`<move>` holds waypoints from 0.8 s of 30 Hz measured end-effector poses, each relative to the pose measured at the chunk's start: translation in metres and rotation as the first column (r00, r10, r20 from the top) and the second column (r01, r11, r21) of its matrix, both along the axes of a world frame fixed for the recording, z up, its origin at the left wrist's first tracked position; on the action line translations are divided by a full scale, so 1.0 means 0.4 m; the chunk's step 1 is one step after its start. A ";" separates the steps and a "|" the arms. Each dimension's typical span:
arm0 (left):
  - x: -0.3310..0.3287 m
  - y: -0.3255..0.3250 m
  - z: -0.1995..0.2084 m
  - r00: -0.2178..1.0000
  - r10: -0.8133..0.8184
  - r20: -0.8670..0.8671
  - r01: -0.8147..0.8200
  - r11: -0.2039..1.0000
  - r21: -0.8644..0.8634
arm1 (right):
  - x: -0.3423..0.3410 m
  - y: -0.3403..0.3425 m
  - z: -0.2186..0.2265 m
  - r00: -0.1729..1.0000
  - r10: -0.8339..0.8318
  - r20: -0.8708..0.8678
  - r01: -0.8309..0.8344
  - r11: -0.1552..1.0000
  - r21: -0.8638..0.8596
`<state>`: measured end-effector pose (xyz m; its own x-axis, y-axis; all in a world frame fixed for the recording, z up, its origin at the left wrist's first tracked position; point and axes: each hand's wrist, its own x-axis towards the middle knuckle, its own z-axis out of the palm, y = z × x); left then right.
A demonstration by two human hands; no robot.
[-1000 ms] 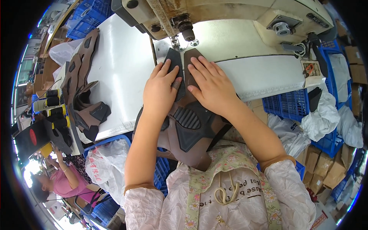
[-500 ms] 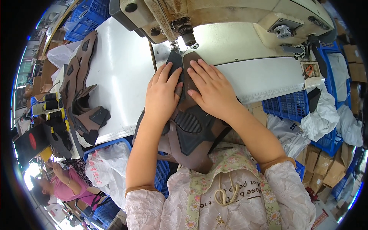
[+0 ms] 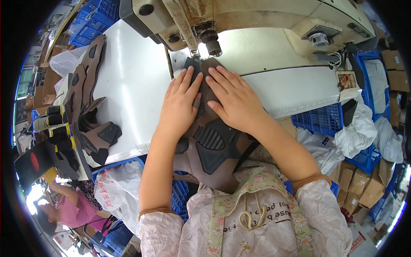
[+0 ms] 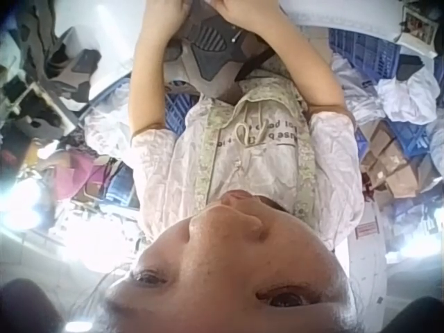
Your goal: Operator loads thread onto a sewing machine and سپس stitches together leather and fabric components of a shoe upper.
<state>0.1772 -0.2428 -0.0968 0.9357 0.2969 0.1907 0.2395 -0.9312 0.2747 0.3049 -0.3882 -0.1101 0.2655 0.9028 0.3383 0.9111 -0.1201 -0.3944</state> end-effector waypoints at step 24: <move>0.047 0.062 0.008 1.000 -0.023 0.003 0.023 0.994 -0.111 | 0.071 0.062 -0.006 0.999 0.047 0.028 -0.047 0.998 0.032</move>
<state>0.1961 -0.2179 -0.0938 0.9423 0.2944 0.1591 0.2177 -0.9004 0.3767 0.3331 -0.3636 -0.1126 0.2135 0.9026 0.3738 0.9257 -0.0646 -0.3727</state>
